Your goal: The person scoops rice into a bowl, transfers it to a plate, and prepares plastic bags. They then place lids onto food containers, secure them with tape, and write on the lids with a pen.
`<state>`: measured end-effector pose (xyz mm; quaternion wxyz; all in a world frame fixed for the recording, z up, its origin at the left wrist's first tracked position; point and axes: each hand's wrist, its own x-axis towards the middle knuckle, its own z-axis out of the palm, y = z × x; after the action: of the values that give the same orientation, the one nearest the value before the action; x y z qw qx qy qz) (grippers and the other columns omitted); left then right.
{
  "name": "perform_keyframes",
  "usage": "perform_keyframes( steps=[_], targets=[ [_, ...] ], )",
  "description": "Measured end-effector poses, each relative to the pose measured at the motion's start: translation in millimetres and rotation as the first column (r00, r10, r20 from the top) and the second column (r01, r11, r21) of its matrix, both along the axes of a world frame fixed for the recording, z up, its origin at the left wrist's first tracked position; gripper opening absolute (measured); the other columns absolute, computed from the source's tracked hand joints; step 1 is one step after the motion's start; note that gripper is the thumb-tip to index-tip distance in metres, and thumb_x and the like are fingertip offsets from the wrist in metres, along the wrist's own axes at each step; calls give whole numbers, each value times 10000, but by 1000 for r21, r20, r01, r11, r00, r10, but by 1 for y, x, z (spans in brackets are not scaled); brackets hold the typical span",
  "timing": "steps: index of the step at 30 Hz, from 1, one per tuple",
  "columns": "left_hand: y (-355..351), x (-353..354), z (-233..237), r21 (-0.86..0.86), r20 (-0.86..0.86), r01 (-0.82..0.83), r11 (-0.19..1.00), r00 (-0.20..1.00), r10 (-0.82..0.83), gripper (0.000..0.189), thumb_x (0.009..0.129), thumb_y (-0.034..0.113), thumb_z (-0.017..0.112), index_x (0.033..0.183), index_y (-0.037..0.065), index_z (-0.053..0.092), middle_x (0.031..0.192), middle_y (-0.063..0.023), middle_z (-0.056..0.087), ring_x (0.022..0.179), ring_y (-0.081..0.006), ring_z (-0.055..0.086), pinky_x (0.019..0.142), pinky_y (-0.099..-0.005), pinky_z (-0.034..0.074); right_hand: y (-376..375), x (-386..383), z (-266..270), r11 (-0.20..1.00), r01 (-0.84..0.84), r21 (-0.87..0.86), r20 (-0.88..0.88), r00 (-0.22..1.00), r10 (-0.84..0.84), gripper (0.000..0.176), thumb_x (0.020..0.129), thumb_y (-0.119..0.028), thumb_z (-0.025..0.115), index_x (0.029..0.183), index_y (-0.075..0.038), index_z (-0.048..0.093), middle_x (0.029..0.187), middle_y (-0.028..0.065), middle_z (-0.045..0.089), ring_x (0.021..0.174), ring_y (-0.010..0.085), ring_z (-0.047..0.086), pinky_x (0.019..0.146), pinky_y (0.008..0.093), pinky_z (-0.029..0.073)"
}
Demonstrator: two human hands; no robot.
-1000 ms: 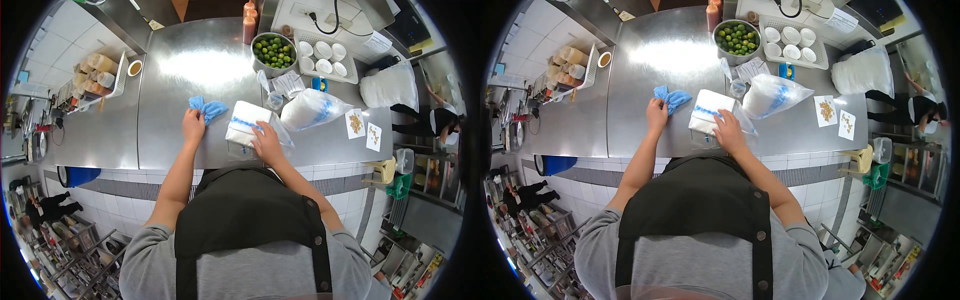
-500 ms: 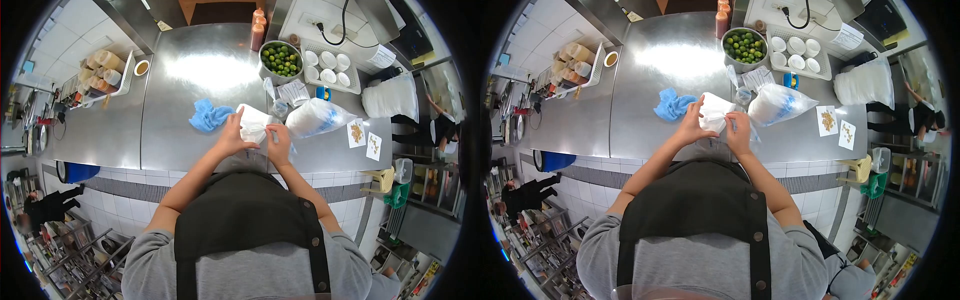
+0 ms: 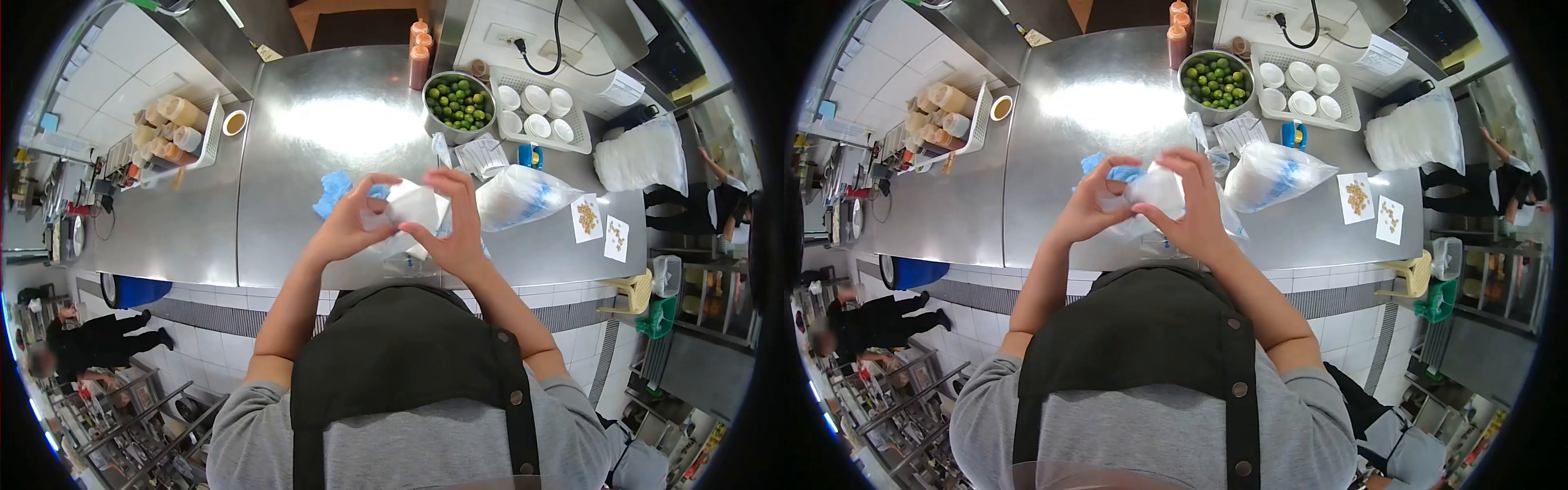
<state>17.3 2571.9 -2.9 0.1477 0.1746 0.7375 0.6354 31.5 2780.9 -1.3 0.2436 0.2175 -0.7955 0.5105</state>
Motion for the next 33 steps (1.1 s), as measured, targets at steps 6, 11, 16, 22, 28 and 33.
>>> perform_keyframes(
  steps=[6,11,16,22,28,33],
  targets=[
    [-36,3,12,-39,-164,-121,992,980,113,370,803,16,798,1138,-2,642,868,-64,731,848,-110,679,841,-295,509,-6,-19,-7,967,-213,-136,548,797,253,248,801,-132,811,974,-14,678,811,53,671,754,123,638,713,281,509],
    [-67,4,6,190,19,-397,898,916,401,97,832,-13,780,815,-10,685,769,-46,704,661,-63,629,586,-194,483,-21,-10,-11,958,-99,-270,562,791,240,177,889,-128,737,846,26,661,718,30,611,642,93,520,605,270,417],
    [-80,4,-3,94,-10,-518,850,853,521,192,796,54,837,736,31,657,646,13,630,600,-23,556,526,-187,405,-35,-9,-4,968,-220,-120,394,884,250,126,924,-83,679,893,39,694,744,82,613,632,149,543,591,302,418],
    [-98,9,21,98,-5,-435,895,899,437,236,768,57,859,702,69,633,640,50,618,589,-5,535,524,-187,383,-31,-15,11,954,-52,-297,524,826,208,82,940,-24,667,965,40,712,832,-5,648,792,63,583,761,196,462],
    [-100,13,9,463,105,-353,813,933,345,186,794,86,833,895,71,677,1120,-81,669,1013,-106,619,877,-300,497,-17,-15,-1,969,-106,-225,537,816,214,187,991,-163,651,952,10,712,782,-35,630,722,41,515,662,205,413],
    [-56,23,6,209,-63,-236,949,965,254,356,813,200,838,1096,44,691,1261,-95,613,1098,-143,601,934,-333,505,-29,-6,-3,960,-241,-142,519,808,280,345,1044,-218,553,779,0,523,678,-33,432,664,69,375,579,257,312]
  ],
)
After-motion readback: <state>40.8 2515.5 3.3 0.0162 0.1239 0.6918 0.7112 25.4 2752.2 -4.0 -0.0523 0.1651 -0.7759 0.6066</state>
